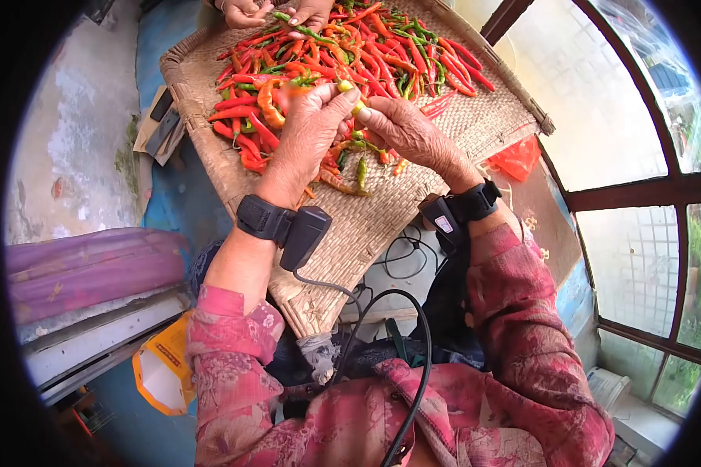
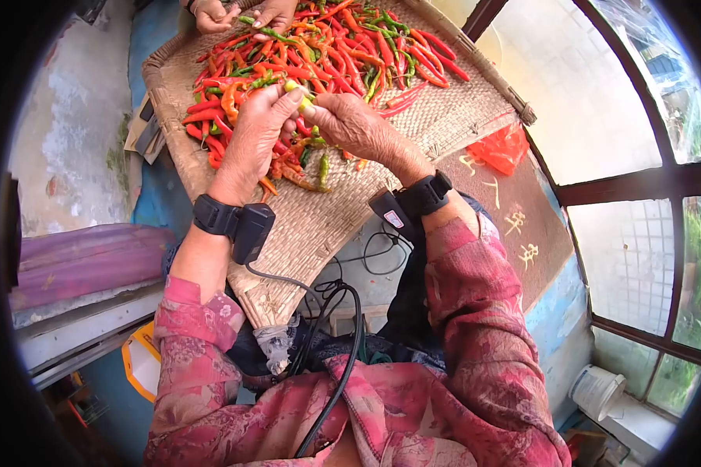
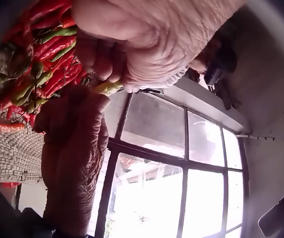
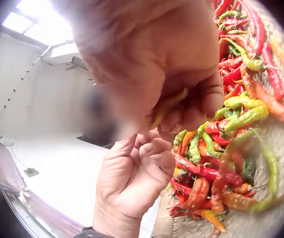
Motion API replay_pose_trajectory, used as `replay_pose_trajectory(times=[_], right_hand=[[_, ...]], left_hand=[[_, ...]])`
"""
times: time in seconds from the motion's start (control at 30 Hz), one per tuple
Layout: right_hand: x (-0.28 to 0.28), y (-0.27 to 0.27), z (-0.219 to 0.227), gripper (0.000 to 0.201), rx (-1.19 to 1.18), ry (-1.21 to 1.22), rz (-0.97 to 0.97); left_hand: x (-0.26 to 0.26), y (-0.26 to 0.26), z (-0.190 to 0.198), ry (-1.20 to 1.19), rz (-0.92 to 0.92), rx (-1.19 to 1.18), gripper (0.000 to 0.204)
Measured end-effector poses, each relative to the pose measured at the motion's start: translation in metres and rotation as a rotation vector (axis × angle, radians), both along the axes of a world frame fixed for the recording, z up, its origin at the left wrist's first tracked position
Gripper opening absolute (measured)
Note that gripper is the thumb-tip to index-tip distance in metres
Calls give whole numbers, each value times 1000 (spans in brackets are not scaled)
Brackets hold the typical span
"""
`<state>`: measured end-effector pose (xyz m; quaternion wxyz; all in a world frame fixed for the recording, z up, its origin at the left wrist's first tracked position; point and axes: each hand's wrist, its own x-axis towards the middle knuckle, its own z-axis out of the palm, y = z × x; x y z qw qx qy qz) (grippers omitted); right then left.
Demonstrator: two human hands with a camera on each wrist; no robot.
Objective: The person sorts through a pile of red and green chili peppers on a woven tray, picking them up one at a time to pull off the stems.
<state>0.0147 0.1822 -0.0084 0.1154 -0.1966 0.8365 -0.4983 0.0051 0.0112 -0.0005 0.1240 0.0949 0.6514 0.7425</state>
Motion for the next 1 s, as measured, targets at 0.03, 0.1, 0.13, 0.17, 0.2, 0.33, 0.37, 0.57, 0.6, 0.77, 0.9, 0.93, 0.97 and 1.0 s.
replay_pose_trajectory(times=[0.03,0.1,0.13,0.17,0.2,0.33,0.37,0.57,0.6,0.77,0.9,0.93,0.97,1.0], right_hand=[[-2,0,-4,34,61,14,28],[-5,6,-10,30,83,91,-8],[-7,11,-12,25,109,170,-43],[-10,16,-18,25,112,174,-41],[-12,23,-28,22,349,235,-91],[-11,22,-46,19,685,95,-106],[-10,16,-47,20,697,-29,-122],[-10,-3,-49,22,768,-55,-252],[-12,-2,-45,26,738,-126,-229],[-22,4,-50,23,736,-185,-190],[-19,20,-31,30,522,-47,-291],[-14,21,-23,30,388,-89,-332],[-11,24,-17,30,255,-131,-373],[-9,27,-20,27,187,-50,-362]], left_hand=[[-4,-3,-1,-1,-2,-2,22],[-15,-16,-4,-37,172,63,20],[-19,-22,0,-27,241,104,20],[-25,-30,0,-12,313,163,19],[-30,-38,-1,-20,354,249,18],[-40,-60,0,-68,439,370,27],[-40,-61,2,-56,451,348,32],[-22,-47,11,34,377,202,48],[-22,-47,10,35,379,202,48],[-19,-48,10,36,281,134,36],[-14,-46,11,52,184,68,32],[-11,-45,12,56,153,34,31],[-9,-43,13,58,153,35,31],[-7,-40,13,62,135,-17,31]])
